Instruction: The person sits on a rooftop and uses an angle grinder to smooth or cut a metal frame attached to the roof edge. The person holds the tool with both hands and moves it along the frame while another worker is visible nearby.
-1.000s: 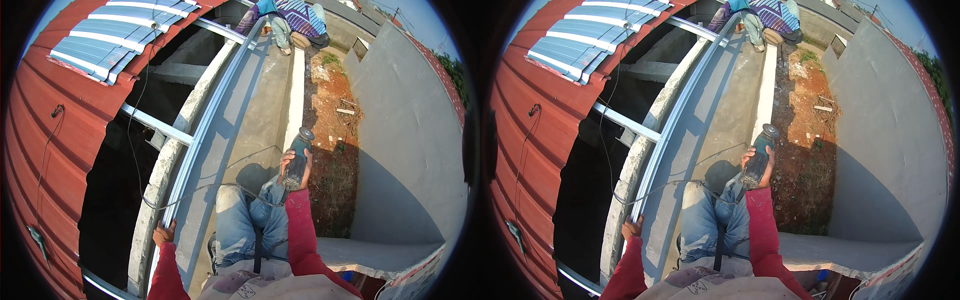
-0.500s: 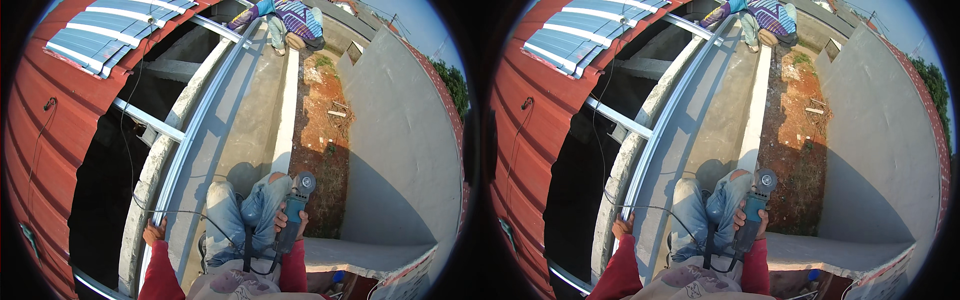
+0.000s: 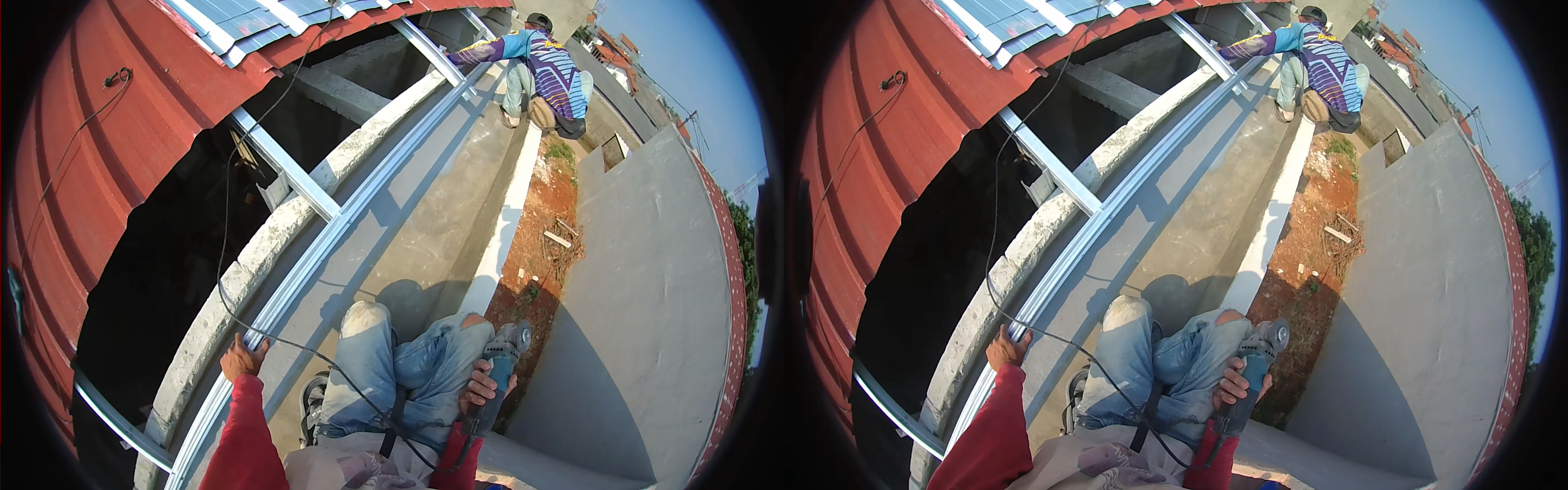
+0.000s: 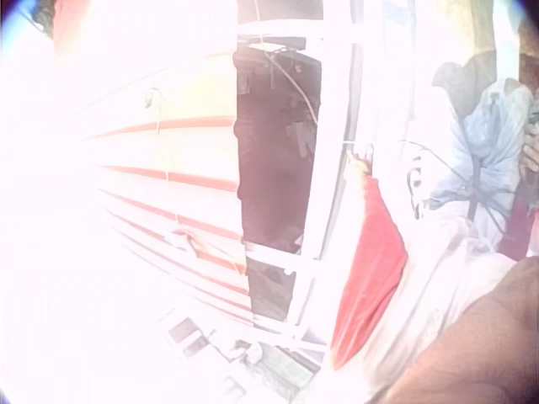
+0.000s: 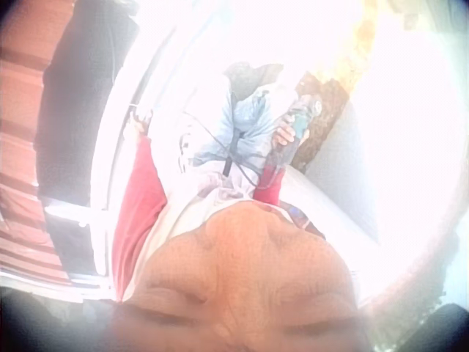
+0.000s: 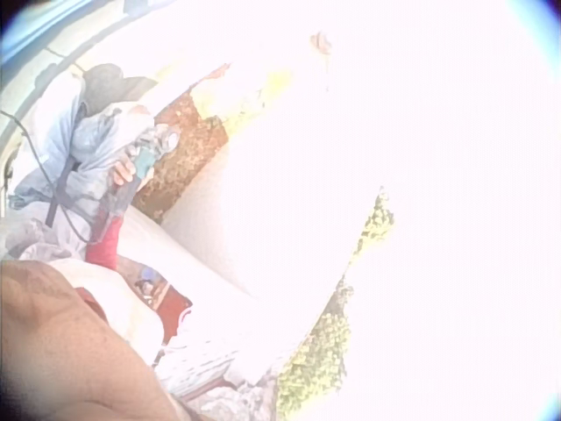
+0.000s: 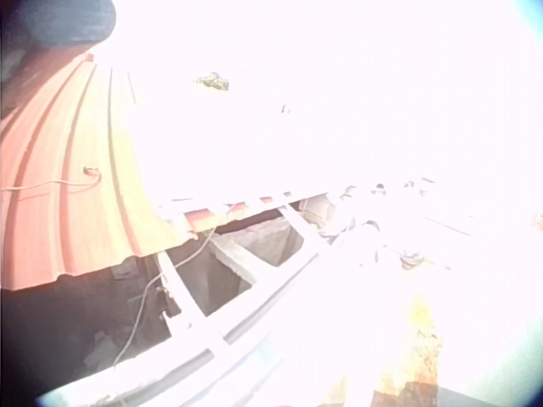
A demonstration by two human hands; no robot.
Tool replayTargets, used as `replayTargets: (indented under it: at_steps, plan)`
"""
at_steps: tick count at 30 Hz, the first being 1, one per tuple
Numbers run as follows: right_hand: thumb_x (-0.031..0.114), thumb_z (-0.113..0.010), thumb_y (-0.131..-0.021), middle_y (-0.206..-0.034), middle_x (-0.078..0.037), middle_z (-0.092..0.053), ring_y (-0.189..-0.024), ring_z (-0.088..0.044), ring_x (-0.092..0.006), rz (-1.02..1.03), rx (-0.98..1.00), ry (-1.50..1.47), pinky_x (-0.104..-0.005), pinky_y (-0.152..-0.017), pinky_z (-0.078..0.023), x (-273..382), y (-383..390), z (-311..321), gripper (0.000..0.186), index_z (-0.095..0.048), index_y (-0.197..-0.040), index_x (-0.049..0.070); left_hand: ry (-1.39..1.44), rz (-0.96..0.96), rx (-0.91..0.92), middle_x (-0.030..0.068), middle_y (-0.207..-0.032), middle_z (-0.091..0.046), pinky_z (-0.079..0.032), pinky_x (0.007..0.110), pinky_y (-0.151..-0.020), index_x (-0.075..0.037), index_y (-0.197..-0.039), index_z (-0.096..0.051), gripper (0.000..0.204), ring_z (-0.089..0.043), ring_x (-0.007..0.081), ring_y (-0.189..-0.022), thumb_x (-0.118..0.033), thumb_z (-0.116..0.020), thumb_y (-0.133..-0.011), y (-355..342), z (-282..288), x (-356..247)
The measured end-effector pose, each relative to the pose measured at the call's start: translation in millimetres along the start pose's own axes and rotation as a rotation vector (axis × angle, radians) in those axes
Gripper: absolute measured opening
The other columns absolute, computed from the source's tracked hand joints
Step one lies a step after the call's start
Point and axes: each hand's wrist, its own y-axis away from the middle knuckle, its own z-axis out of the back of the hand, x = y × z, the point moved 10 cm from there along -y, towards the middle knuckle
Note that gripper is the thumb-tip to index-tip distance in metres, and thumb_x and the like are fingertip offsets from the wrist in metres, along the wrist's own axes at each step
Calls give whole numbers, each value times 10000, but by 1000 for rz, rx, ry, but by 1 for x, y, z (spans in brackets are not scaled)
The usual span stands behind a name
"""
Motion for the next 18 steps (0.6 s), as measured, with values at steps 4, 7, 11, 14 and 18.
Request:
replayTargets:
  at_steps: [4,7,11,14,18]
  plan:
    - [495,-654,-867,-926,-58,-544,-817,-607,-169,26,30,-66,-370,-737,-525,4,-1,-1,641,-370,-1217,40,11,-14,-8,166,-938,-707,-546,426,-744,-62,-1048,-595,732,-690,345,-854,-680,-716,-674,0,0,1]
    - [491,-652,-867,-927,-62,-545,-818,-610,-175,26,19,-55,-366,-737,-523,6,0,-3,634,-372,-1213,39,5,-2,25,170,-947,-707,-547,424,-748,-61,-1080,-599,750,-691,345,-865,-683,-713,-676,2,-3,0]
    - [491,-635,-872,-931,-71,-535,-829,-602,-187,25,-11,5,-377,-731,-516,7,-1,-2,635,-370,-1220,32,-31,4,38,174,-963,-708,-548,422,-745,-60,-1105,-606,758,-692,345,-871,-683,-708,-684,3,-1,-4]
    - [484,-623,-872,-932,-80,-516,-822,-572,-194,45,-43,74,-394,-721,-506,10,0,3,638,-373,-1235,22,-36,-18,-46,177,-949,-709,-549,426,-737,-56,-1077,-617,743,-693,352,-859,-684,-705,-689,6,6,-5]
    - [478,-622,-863,-923,-82,-490,-792,-520,-188,53,-178,256,-396,-718,-494,14,4,15,642,-395,-1237,7,-52,-8,-18,175,-909,-709,-549,434,-726,-51,-1029,-628,724,-691,360,-845,-686,-704,-691,6,5,-5]
